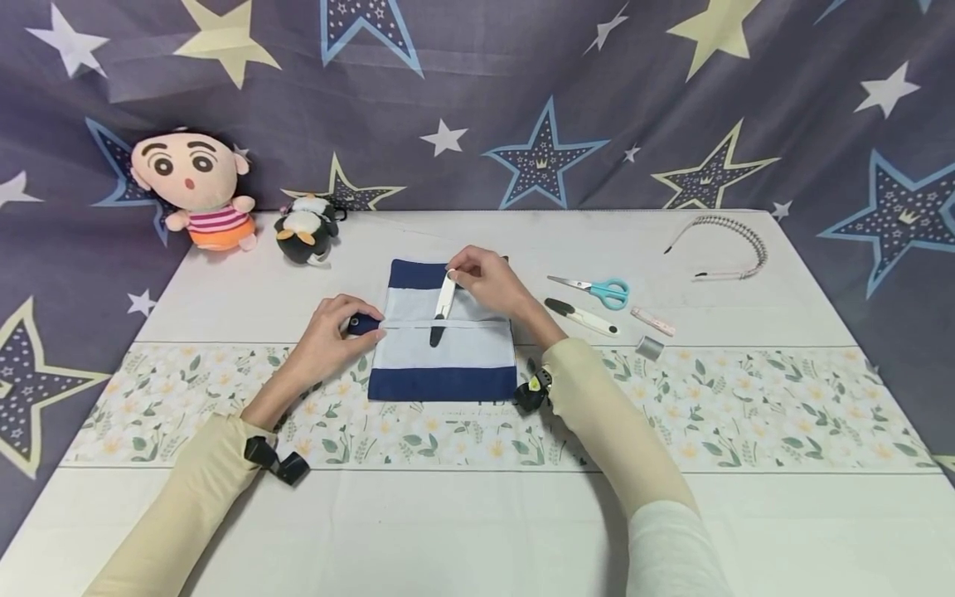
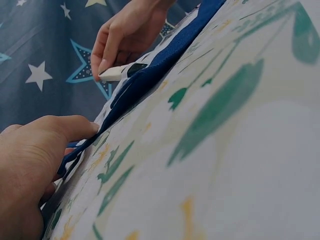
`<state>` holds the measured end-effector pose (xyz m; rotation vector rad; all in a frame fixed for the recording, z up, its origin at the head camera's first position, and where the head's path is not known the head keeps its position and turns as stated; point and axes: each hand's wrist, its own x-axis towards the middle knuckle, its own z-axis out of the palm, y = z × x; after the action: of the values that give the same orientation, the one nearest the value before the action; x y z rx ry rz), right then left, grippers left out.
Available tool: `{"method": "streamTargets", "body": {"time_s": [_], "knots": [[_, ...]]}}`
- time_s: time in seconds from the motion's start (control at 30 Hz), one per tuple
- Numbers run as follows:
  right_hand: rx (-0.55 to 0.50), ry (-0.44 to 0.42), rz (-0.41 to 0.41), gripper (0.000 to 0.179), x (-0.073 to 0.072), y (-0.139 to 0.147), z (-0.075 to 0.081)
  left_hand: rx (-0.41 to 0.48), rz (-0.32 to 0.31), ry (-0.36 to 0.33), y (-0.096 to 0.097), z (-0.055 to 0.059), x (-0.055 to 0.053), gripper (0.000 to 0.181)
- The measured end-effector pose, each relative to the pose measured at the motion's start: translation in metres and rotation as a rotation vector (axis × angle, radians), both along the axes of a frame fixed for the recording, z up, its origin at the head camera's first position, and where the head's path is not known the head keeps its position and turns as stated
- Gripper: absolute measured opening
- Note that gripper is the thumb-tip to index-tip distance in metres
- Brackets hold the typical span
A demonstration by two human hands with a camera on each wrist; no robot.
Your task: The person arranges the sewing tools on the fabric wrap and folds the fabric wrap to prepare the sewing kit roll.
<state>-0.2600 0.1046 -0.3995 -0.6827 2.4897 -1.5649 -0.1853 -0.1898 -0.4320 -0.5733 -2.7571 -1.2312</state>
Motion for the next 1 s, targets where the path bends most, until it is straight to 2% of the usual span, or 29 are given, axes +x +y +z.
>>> {"method": "streamTargets", "body": {"time_s": [0.47,0.73,1.0], "knots": [[0.074,-0.019,0.05,0.021,0.007,-0.008,-0.003,0.008,0.007,-0.007,0.0,-0.001,0.001,0.022],[0.1,0.006,0.092,0.019,0.011,-0.008,-0.005,0.004,0.01,-0.007,0.001,0.0,0.001,0.022],[0.13,0.029,0.098,0.015,0.014,-0.01,-0.006,0.004,0.01,-0.004,0.001,0.0,0.001,0.023]]}}
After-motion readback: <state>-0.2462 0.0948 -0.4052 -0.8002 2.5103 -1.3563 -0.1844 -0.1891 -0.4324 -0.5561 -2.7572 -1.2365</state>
